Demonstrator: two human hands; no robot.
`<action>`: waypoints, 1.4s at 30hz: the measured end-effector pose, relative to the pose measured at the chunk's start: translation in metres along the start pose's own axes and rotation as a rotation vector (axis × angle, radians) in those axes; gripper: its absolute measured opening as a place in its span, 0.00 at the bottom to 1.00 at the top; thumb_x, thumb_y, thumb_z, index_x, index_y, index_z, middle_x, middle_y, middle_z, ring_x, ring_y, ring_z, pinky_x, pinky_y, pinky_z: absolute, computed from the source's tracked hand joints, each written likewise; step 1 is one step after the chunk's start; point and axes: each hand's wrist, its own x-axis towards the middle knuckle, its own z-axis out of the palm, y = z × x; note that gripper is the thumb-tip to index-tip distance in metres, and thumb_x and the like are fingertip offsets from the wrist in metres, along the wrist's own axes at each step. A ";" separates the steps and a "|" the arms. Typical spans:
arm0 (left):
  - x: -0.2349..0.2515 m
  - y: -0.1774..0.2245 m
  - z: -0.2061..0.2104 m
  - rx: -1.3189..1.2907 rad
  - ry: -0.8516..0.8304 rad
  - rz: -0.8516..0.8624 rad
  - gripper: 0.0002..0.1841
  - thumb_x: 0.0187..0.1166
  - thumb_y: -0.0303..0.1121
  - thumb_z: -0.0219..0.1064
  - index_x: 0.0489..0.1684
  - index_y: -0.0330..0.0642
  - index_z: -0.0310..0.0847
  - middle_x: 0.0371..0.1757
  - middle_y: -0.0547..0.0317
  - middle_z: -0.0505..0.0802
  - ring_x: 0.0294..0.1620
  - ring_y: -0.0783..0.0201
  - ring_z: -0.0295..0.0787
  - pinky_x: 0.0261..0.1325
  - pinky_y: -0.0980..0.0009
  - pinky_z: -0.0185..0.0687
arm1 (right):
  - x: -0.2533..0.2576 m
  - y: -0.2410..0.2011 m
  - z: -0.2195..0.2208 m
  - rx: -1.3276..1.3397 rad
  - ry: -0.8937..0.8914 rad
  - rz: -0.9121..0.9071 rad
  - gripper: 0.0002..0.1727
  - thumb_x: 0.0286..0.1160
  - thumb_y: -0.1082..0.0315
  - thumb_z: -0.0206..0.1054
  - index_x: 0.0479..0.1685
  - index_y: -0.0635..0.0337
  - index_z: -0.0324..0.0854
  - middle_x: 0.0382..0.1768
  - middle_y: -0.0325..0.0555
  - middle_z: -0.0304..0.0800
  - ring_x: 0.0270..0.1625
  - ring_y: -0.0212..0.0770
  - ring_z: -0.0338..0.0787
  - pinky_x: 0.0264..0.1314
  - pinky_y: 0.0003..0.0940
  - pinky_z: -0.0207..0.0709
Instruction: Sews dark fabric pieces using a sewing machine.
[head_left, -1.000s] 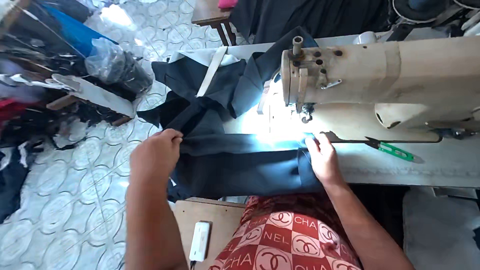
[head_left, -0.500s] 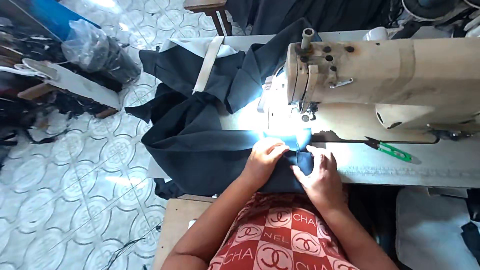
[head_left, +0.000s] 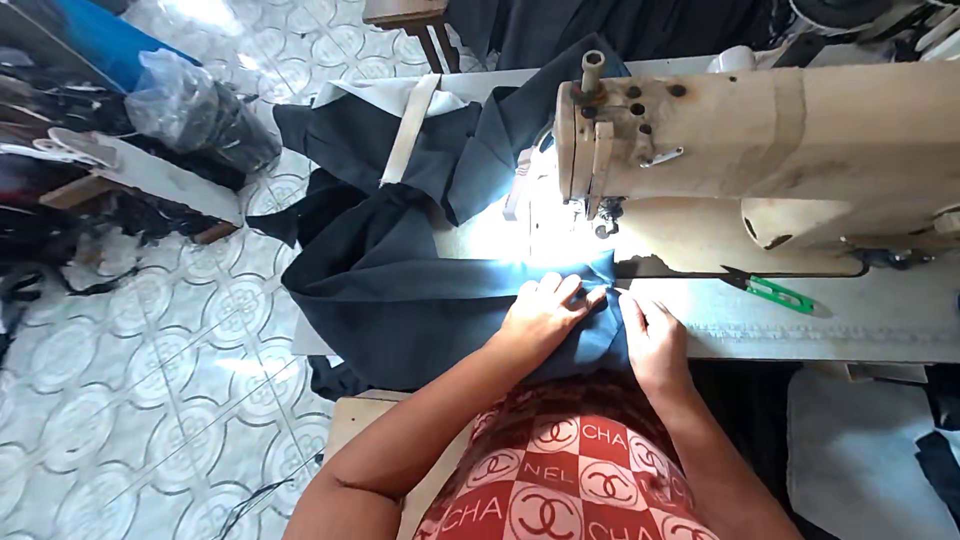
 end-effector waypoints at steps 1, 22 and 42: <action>0.002 0.000 -0.001 0.002 -0.018 0.000 0.25 0.82 0.22 0.59 0.70 0.63 0.86 0.61 0.50 0.90 0.55 0.46 0.88 0.41 0.53 0.81 | -0.001 -0.003 0.000 -0.012 -0.032 -0.008 0.19 0.89 0.65 0.55 0.51 0.64 0.93 0.40 0.52 0.95 0.45 0.41 0.94 0.52 0.35 0.86; -0.032 -0.055 0.004 -0.131 0.129 -0.259 0.26 0.84 0.29 0.52 0.82 0.55 0.76 0.84 0.59 0.79 0.87 0.55 0.70 0.80 0.34 0.65 | -0.016 -0.031 0.021 -0.300 -0.121 -0.108 0.21 0.83 0.54 0.63 0.49 0.64 0.92 0.49 0.57 0.93 0.56 0.57 0.92 0.56 0.49 0.87; 0.005 -0.073 0.008 -0.238 0.137 0.036 0.27 0.81 0.33 0.49 0.79 0.46 0.79 0.82 0.54 0.81 0.86 0.54 0.71 0.87 0.52 0.63 | -0.018 -0.005 0.018 -0.412 -0.119 -0.223 0.14 0.82 0.66 0.64 0.55 0.53 0.95 0.49 0.52 0.96 0.57 0.58 0.93 0.57 0.49 0.87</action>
